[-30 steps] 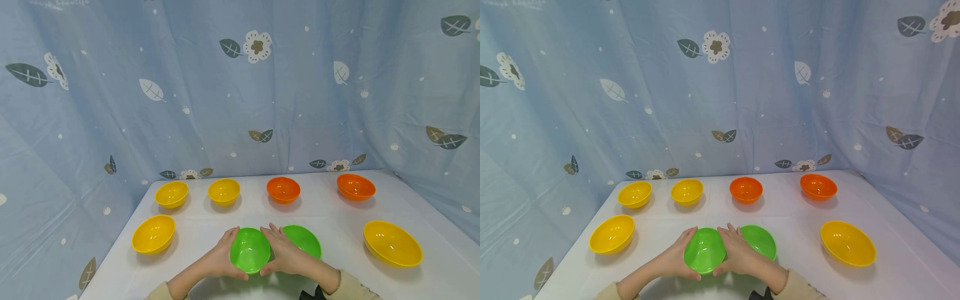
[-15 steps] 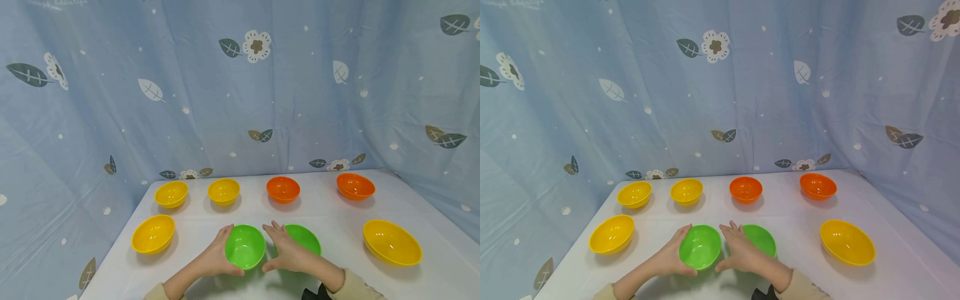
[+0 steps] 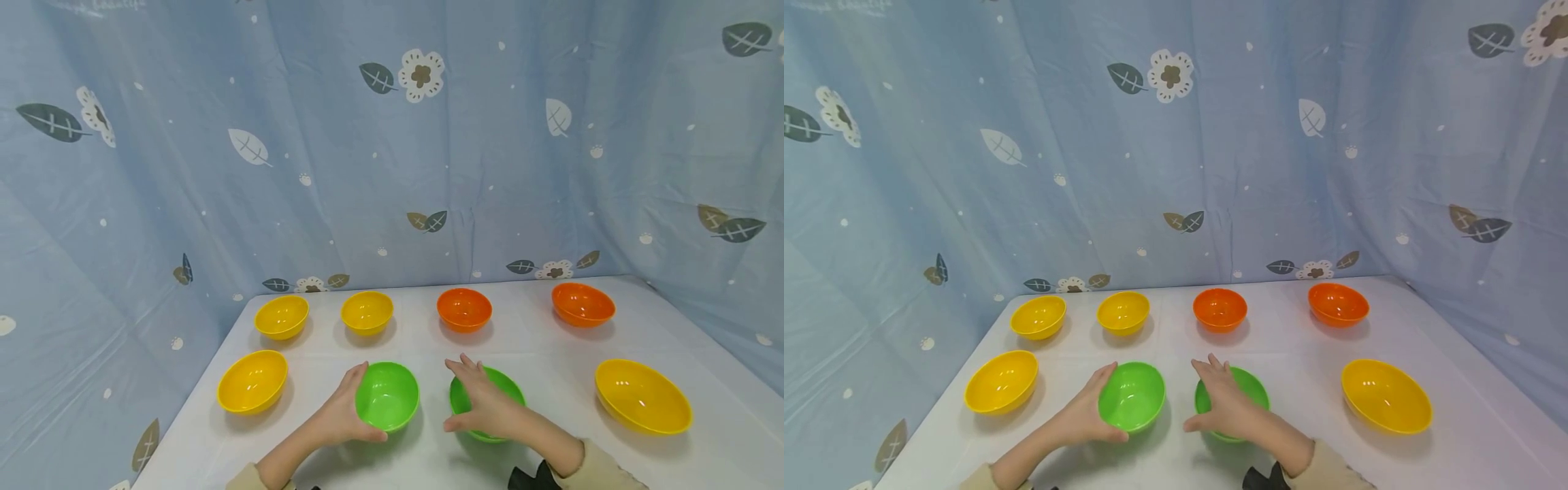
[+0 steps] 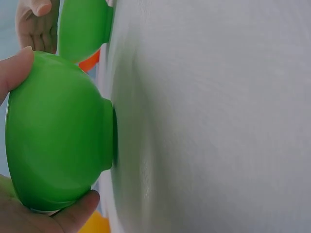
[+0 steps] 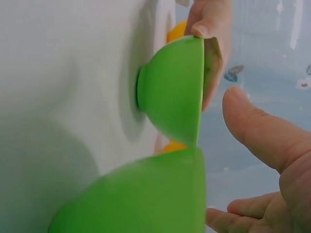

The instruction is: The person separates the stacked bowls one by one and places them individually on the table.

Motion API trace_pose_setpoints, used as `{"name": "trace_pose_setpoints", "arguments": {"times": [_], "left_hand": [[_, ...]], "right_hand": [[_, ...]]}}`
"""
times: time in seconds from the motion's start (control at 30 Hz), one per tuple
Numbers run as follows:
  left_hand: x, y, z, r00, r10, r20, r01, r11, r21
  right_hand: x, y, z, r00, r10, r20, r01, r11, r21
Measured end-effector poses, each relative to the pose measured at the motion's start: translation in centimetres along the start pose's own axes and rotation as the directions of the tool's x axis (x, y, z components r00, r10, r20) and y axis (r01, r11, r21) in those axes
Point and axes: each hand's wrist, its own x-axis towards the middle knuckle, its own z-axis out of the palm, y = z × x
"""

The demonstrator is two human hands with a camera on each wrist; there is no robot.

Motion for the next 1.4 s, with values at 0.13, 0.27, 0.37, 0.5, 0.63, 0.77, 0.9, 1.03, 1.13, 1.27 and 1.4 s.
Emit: {"name": "trace_pose_setpoints", "arguments": {"times": [0.13, 0.27, 0.37, 0.5, 0.63, 0.77, 0.9, 1.03, 1.13, 1.27, 1.4], "left_hand": [[-0.1, -0.2, -0.2, 1.000, -0.006, -0.015, 0.006, 1.000, -0.004], [-0.2, -0.4, -0.4, 0.999, -0.016, -0.030, 0.016, 1.000, 0.010], [-0.2, -0.6, -0.6, 0.999, -0.023, -0.036, 0.024, 1.000, 0.017], [-0.2, -0.7, -0.8, 0.998, -0.037, -0.041, 0.038, 0.999, 0.020], [-0.2, -0.8, -1.1, 0.998, -0.045, -0.050, 0.046, 0.999, 0.021], [-0.4, -0.9, -1.4, 0.997, -0.043, -0.063, 0.045, 0.999, 0.018], [-0.4, -1.0, -1.6, 0.997, -0.040, -0.071, 0.043, 0.999, 0.033], [-0.6, -1.2, -1.9, 0.996, -0.047, -0.076, 0.051, 0.998, 0.047], [-0.6, -1.4, -2.0, 0.995, -0.051, -0.086, 0.056, 0.997, 0.050], [-0.7, -1.7, -2.2, 0.994, -0.057, -0.091, 0.062, 0.997, 0.046], [-0.9, -1.8, -2.3, 0.992, -0.079, -0.094, 0.082, 0.996, 0.038]], "right_hand": [[-0.3, 0.3, -0.6, 0.999, 0.024, -0.023, -0.025, 1.000, -0.019], [-0.7, 0.7, -1.2, 0.999, 0.015, -0.047, -0.017, 0.999, -0.042], [-1.1, 1.0, -1.6, 0.998, 0.022, -0.057, -0.025, 0.999, -0.044], [-1.6, 1.3, -2.4, 0.996, 0.060, -0.061, -0.062, 0.997, -0.034], [-1.9, 1.8, -3.1, 0.993, 0.092, -0.075, -0.095, 0.995, -0.028], [-2.3, 2.2, -3.7, 0.992, 0.089, -0.092, -0.093, 0.995, -0.034], [-2.7, 2.6, -4.1, 0.992, 0.079, -0.099, -0.084, 0.996, -0.044], [-3.1, 3.1, -4.6, 0.994, 0.060, -0.093, -0.065, 0.997, -0.052], [-3.5, 3.5, -4.9, 0.995, 0.040, -0.090, -0.046, 0.997, -0.062], [-3.9, 4.0, -5.4, 0.995, 0.018, -0.101, -0.028, 0.995, -0.094], [-4.3, 4.6, -5.8, 0.992, 0.000, -0.126, -0.017, 0.991, -0.134]]}}
